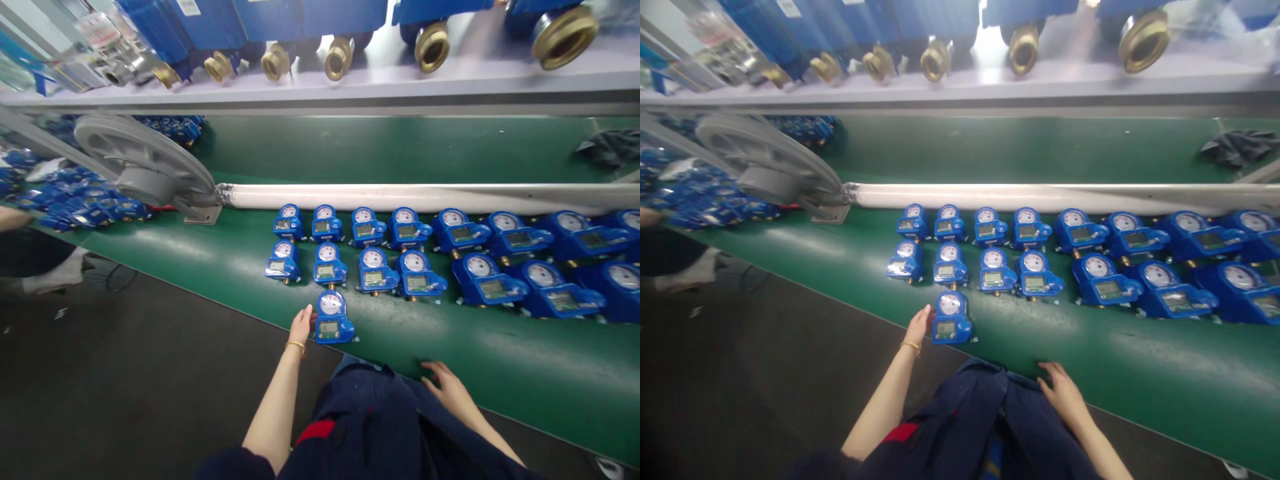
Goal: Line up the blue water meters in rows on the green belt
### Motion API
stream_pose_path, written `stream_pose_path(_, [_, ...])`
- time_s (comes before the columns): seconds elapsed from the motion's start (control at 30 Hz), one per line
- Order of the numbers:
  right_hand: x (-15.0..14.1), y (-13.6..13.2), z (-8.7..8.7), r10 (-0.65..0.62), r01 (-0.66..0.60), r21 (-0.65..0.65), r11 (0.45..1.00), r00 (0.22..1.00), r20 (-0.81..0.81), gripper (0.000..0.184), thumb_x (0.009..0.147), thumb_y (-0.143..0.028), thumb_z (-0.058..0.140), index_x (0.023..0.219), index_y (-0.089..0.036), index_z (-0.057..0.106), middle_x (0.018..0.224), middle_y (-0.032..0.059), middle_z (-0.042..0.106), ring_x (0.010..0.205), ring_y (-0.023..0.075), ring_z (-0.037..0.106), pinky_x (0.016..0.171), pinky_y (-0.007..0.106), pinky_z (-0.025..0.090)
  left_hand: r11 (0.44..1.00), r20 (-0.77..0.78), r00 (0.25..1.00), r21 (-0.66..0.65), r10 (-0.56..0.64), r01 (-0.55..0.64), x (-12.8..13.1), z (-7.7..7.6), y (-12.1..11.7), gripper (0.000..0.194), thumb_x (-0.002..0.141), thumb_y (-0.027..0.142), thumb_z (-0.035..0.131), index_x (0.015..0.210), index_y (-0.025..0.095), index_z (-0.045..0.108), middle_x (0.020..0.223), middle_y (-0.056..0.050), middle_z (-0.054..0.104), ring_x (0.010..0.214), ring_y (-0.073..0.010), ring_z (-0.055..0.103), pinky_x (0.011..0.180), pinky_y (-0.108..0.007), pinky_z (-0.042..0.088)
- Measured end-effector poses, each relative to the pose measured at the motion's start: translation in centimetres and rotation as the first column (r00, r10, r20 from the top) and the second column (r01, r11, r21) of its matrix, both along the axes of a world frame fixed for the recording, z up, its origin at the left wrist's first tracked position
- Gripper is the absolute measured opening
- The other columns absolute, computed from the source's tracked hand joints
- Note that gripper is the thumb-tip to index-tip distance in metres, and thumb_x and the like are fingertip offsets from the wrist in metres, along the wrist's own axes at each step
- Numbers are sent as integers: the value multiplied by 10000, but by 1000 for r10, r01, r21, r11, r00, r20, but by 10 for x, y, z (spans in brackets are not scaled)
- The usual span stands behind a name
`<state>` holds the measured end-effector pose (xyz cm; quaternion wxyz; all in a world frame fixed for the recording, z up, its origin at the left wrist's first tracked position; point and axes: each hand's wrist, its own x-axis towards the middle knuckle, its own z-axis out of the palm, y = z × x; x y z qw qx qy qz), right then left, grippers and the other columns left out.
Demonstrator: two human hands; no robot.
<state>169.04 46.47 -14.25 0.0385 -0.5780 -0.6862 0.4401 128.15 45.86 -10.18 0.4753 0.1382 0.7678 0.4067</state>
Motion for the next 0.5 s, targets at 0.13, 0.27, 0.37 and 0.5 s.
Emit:
stream_pose_path(0.13, [14,11,-8,-93,93,11,996,994,57,574,739,-531,393,1085,-129,614,1170,172,595,818,249,657,820,422,511,999,165,985,-6,-42,43,-2,-2,12,582,691,593,708,1019,116,653,1016,-141,716,860,-228,671,729,-319,518])
stream_pose_path(0.27, [28,25,-22,-247,245,41,969,967,68,586,668,-590,417,991,-155,641,1063,159,650,798,265,663,811,420,505,1000,293,956,1,-20,21,-3,-3,15,639,637,552,779,1072,110,627,1020,-148,719,835,-219,687,714,-308,536])
stream_pose_path(0.37, [33,28,-35,-355,352,57,934,934,44,537,615,-616,458,898,-201,647,905,124,682,796,284,658,794,423,502,1000,346,938,22,0,-8,-4,-2,13,631,620,524,805,1058,106,631,984,-143,726,808,-211,690,694,-294,545])
stream_pose_path(0.5, [31,28,-48,-461,459,76,885,887,1,456,573,-632,481,776,-255,639,754,82,686,765,297,652,747,422,506,998,374,927,45,27,-47,-5,-1,10,590,613,490,826,1033,118,641,923,-116,735,744,-190,688,657,-275,549])
